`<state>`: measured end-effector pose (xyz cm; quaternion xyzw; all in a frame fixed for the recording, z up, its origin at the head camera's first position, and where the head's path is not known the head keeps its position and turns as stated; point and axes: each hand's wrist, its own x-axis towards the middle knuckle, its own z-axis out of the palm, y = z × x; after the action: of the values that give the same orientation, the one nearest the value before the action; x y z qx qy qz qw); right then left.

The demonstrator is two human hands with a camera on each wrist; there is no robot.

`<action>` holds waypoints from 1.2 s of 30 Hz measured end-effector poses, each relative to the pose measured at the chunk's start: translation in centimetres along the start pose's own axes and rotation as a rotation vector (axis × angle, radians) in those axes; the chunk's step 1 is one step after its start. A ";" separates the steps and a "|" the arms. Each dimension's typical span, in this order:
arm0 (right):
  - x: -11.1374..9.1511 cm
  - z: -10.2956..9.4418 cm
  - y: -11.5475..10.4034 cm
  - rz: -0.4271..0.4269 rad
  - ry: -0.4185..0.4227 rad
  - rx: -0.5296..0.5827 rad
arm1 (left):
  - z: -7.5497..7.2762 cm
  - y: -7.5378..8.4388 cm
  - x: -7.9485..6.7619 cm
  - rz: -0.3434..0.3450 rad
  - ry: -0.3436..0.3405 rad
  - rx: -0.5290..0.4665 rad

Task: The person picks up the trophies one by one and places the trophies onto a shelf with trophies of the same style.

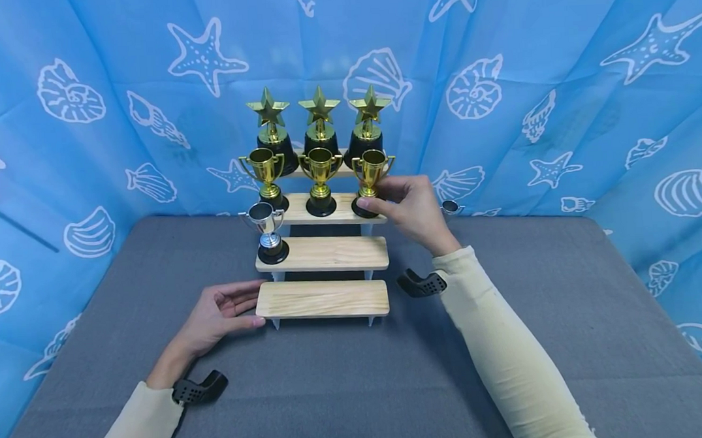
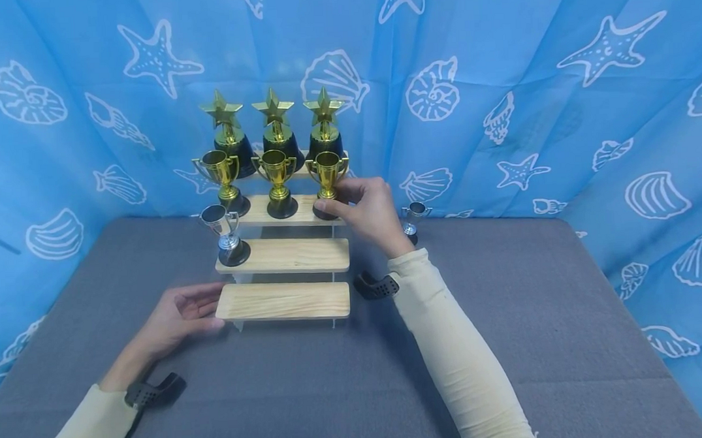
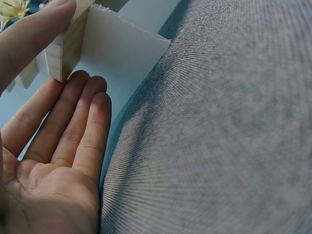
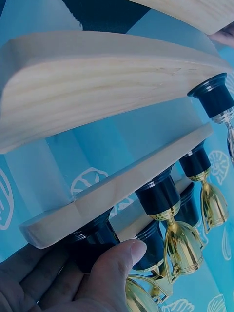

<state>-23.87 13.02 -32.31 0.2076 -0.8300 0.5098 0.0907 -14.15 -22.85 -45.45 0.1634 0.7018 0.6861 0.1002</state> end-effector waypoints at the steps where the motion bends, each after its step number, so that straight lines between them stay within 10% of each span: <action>1: 0.0 0.0 0.0 0.002 0.002 -0.002 | 0.0 0.0 0.0 -0.003 0.001 0.001; 36: -0.7 -0.6 0.4 0.009 0.024 0.110 | 0.0 0.0 -0.1 0.018 -0.007 -0.002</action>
<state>-23.48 13.88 -32.61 0.2024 -0.8004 0.5575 0.0868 -14.08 -22.87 -45.42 0.1723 0.6991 0.6872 0.0966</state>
